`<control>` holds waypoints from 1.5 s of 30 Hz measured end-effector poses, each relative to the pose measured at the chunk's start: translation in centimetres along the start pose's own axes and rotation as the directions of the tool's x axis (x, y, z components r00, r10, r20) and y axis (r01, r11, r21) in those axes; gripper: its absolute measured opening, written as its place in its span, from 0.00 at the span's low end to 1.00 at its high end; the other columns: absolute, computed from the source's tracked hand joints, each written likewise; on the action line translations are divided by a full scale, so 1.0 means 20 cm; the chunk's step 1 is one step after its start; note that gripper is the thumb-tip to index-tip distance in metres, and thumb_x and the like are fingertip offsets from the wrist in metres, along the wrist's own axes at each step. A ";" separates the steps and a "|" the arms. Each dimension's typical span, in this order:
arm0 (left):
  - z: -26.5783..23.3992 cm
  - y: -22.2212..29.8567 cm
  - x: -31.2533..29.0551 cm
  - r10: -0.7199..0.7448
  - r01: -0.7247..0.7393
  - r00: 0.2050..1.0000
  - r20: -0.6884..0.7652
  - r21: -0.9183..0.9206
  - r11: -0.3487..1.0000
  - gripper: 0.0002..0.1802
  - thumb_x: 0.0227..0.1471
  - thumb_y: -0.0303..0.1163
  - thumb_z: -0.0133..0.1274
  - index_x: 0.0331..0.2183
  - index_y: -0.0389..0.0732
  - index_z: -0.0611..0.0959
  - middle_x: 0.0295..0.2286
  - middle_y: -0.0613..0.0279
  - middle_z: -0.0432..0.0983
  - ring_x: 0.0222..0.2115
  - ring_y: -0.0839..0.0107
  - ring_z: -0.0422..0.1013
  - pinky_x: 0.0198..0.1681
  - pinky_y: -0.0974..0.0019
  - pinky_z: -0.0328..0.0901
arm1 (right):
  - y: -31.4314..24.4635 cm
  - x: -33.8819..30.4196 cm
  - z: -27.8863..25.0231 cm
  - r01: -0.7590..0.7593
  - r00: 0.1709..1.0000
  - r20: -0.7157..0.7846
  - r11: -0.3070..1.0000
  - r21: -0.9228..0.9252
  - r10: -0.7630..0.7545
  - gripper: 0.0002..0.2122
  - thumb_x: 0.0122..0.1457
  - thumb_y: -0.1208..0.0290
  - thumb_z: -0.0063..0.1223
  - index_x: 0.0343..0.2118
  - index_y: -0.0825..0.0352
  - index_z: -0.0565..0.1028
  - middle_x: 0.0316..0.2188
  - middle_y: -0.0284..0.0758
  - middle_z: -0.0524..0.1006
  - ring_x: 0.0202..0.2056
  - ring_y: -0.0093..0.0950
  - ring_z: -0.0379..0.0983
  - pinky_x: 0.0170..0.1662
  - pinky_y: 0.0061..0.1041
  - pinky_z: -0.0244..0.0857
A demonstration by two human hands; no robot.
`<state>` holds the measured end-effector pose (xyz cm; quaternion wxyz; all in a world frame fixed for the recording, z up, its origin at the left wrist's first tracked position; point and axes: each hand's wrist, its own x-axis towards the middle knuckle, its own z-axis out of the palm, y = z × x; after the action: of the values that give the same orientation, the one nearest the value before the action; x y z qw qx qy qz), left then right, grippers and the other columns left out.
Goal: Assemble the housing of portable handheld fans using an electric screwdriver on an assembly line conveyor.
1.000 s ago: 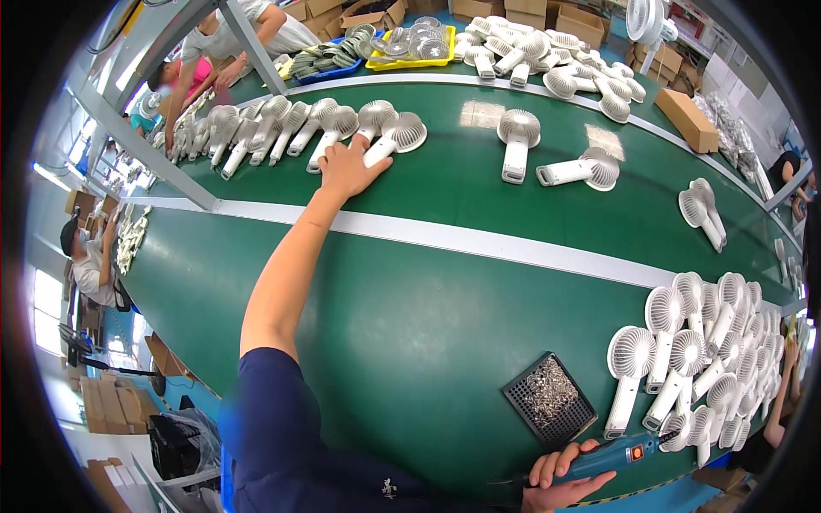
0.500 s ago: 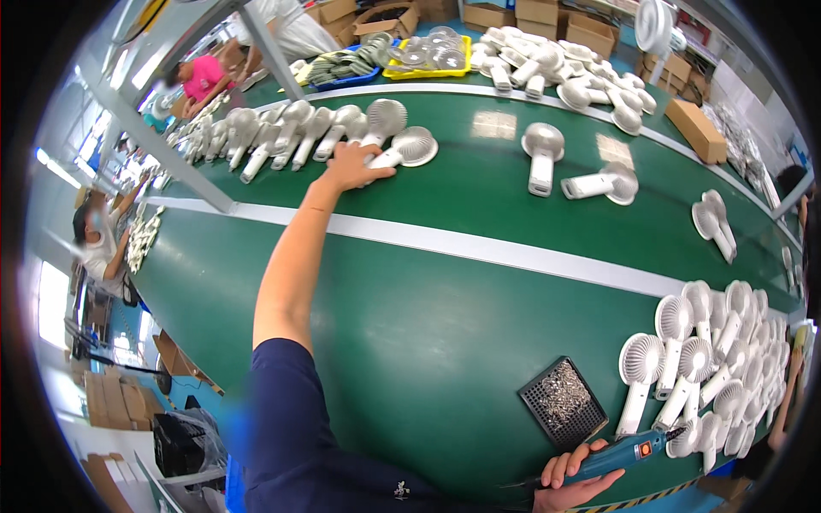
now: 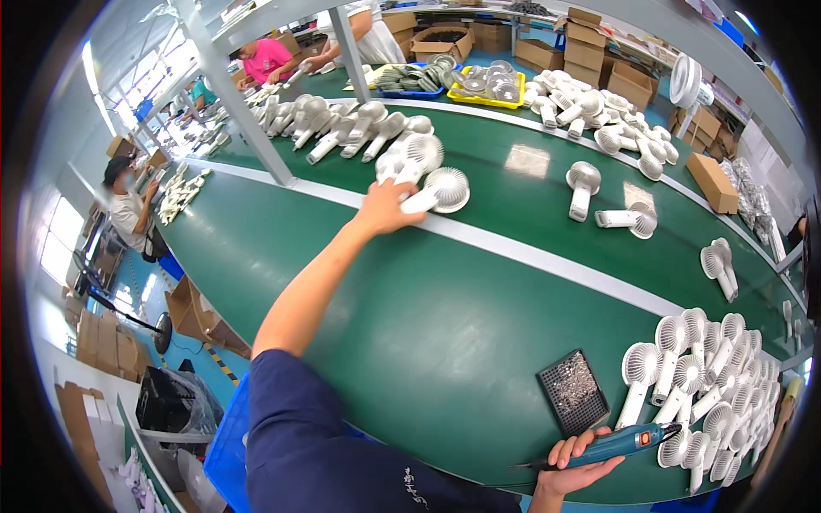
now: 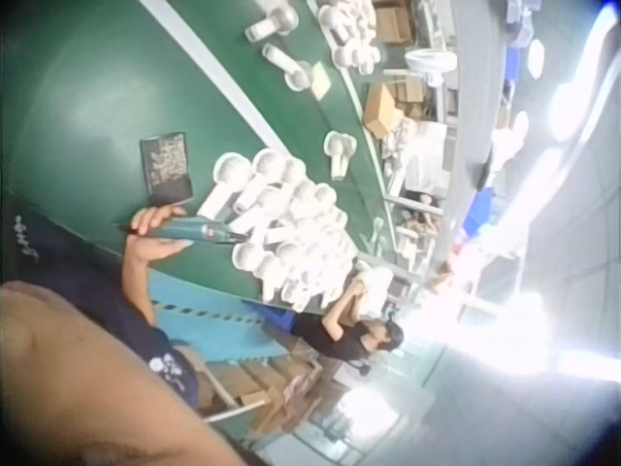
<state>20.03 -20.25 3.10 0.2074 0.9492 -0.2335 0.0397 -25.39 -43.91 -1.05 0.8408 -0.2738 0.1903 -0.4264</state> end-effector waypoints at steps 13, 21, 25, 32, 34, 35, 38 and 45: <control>-0.16 -0.03 -0.88 -0.057 0.034 0.982 0.177 0.133 0.991 0.33 0.47 0.50 0.59 0.52 0.46 0.72 0.61 0.46 0.49 0.62 0.30 0.37 0.58 0.30 0.44 | 0.13 -0.11 0.06 -0.227 0.942 0.245 0.973 -0.041 0.230 0.32 0.62 0.35 0.23 0.45 0.63 0.64 0.17 0.29 0.62 0.08 0.21 0.55 0.09 0.22 0.54; -0.25 0.28 -0.95 0.039 -0.051 0.983 0.179 0.060 0.997 0.34 0.44 0.56 0.61 0.52 0.54 0.76 0.58 0.43 0.52 0.60 0.31 0.41 0.58 0.33 0.44 | 0.26 -0.17 0.19 -0.520 0.827 0.150 0.839 -0.163 0.542 0.32 0.60 0.33 0.24 0.40 0.63 0.64 0.15 0.30 0.63 0.08 0.23 0.56 0.10 0.25 0.54; -0.33 0.23 -0.41 0.165 -0.178 0.984 -0.071 -0.269 0.947 0.26 0.41 0.38 0.66 0.42 0.39 0.78 0.45 0.49 0.67 0.49 0.52 0.64 0.52 0.55 0.61 | 0.24 -0.15 0.11 -0.579 0.791 0.142 0.803 -0.145 0.596 0.33 0.57 0.31 0.34 0.44 0.62 0.66 0.18 0.32 0.66 0.11 0.25 0.59 0.13 0.26 0.56; 0.10 -0.34 0.83 -0.322 0.333 0.943 -0.084 0.182 0.925 0.45 0.41 0.69 0.53 0.55 0.53 0.72 0.54 0.37 0.59 0.54 0.42 0.60 0.55 0.46 0.59 | 0.26 -0.21 0.16 -0.595 0.781 0.088 0.779 -0.200 0.619 0.35 0.52 0.29 0.42 0.45 0.62 0.67 0.20 0.33 0.67 0.11 0.26 0.56 0.14 0.28 0.54; 0.19 -0.40 0.95 -0.297 0.315 0.949 -0.108 0.233 0.920 0.43 0.42 0.68 0.52 0.54 0.50 0.73 0.51 0.38 0.63 0.53 0.44 0.62 0.52 0.46 0.63 | 0.26 -0.21 0.17 -0.600 0.776 0.082 0.772 -0.209 0.625 0.36 0.52 0.29 0.41 0.45 0.62 0.67 0.19 0.33 0.67 0.10 0.26 0.55 0.13 0.28 0.53; 0.24 -0.43 0.98 -0.314 0.333 0.942 -0.115 0.252 0.909 0.43 0.43 0.67 0.52 0.54 0.48 0.73 0.51 0.38 0.63 0.53 0.44 0.62 0.52 0.46 0.63 | 0.26 -0.21 0.16 -0.587 0.789 0.058 0.779 -0.220 0.611 0.36 0.53 0.29 0.40 0.45 0.62 0.67 0.19 0.33 0.66 0.10 0.27 0.56 0.13 0.28 0.53; 0.21 -0.31 0.89 -0.295 0.302 0.953 -0.064 0.224 0.927 0.40 0.44 0.62 0.53 0.52 0.44 0.73 0.50 0.38 0.64 0.52 0.44 0.62 0.52 0.49 0.63 | 0.29 -0.20 0.14 -0.536 0.821 0.073 0.808 -0.244 0.567 0.34 0.56 0.30 0.33 0.45 0.62 0.65 0.18 0.32 0.65 0.09 0.25 0.57 0.12 0.27 0.54; -0.34 -0.20 -0.25 -0.051 0.075 0.978 -0.202 0.108 0.991 0.25 0.45 0.46 0.57 0.40 0.37 0.75 0.40 0.39 0.67 0.43 0.43 0.65 0.43 0.49 0.66 | 0.34 -0.15 0.29 -0.505 0.844 -0.002 0.792 -0.344 0.537 0.31 0.60 0.33 0.27 0.45 0.60 0.63 0.17 0.28 0.61 0.10 0.21 0.55 0.12 0.23 0.53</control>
<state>17.62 -12.11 7.00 0.1756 0.9577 -0.1786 0.1414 -19.65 -36.41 -0.49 0.8754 -0.3680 0.2867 -0.1265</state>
